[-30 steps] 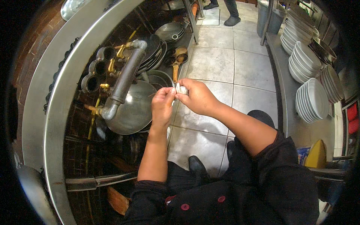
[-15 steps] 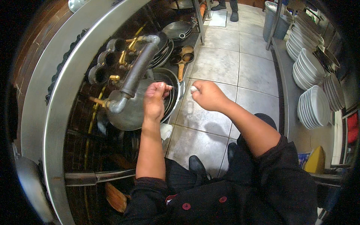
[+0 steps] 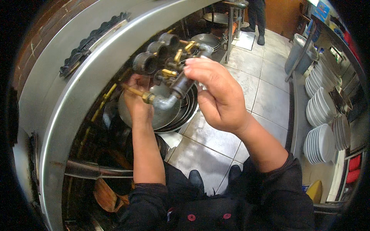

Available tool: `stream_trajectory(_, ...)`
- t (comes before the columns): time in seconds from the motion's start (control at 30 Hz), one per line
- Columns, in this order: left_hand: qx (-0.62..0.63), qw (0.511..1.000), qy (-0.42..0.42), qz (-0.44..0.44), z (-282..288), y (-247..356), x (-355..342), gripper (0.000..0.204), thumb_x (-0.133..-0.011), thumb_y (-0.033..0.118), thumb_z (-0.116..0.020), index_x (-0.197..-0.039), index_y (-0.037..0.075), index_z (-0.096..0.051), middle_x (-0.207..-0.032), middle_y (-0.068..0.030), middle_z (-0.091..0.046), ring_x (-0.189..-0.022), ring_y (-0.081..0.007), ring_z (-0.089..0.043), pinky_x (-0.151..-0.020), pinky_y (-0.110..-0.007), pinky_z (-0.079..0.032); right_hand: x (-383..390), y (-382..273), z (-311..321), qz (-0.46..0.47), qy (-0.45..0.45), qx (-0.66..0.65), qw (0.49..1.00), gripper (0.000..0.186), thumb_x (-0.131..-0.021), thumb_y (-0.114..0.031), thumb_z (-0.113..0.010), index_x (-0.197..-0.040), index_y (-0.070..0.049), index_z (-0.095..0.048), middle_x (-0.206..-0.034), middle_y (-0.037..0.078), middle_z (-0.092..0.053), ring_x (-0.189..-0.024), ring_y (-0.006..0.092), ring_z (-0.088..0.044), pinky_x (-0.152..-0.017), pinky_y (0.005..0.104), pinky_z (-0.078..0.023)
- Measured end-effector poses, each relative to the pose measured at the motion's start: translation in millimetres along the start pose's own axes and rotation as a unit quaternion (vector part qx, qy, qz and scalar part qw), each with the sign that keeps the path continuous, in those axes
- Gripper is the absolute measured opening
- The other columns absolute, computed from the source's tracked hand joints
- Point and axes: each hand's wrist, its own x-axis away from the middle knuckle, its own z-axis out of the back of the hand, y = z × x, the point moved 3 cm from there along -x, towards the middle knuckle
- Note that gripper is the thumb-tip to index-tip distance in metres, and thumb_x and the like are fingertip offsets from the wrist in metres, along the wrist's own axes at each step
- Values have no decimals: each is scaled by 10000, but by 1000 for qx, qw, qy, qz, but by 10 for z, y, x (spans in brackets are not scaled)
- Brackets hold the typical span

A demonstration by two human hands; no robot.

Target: The person crouches under a commercial gas stove and repeatedly adjusts the brass gas valves and piping using their hands. They occasionally reach up to the stovetop to check the burners while another person cooks nearby.

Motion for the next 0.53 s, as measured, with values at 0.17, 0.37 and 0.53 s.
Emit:
stream_trajectory(0.17, -41, 998, -18, -34, -15, 70, -87, 147, -884, 11, -627, -1026, -18, -599, -987, -87, -642, -913, -167, -609, -839, -302, -502, 151, 43, -152, -16, 6, -6, 1000, 405, -661, 137, -448, -1015, 21, -609, -1110, 182, -624, -1137, 337, -579, -1039, 467, -392)
stream_trajectory(0.37, -22, 999, -25, 6, -177, 121, -138, 246, -845, -33, -596, -1088, -5, -616, -1057, -78, -641, -947, -176, -603, -875, -321, -477, 153, 32, -179, -20, 17, 9, 1000, 370, -670, 135, -430, -973, 17, -606, -1101, 179, -628, -1122, 340, -585, -1038, 467, -395)
stream_trajectory(0.53, -22, 998, 15, 57, -187, -7, -131, 315, -839, 11, -627, -1149, -22, -580, -1084, -82, -636, -988, -210, -591, -929, -353, -453, 194, 61, -213, -19, 19, 0, 1000, 280, -777, 99, -451, -998, 7, -597, -1141, 172, -613, -1142, 354, -569, -1051, 483, -375)
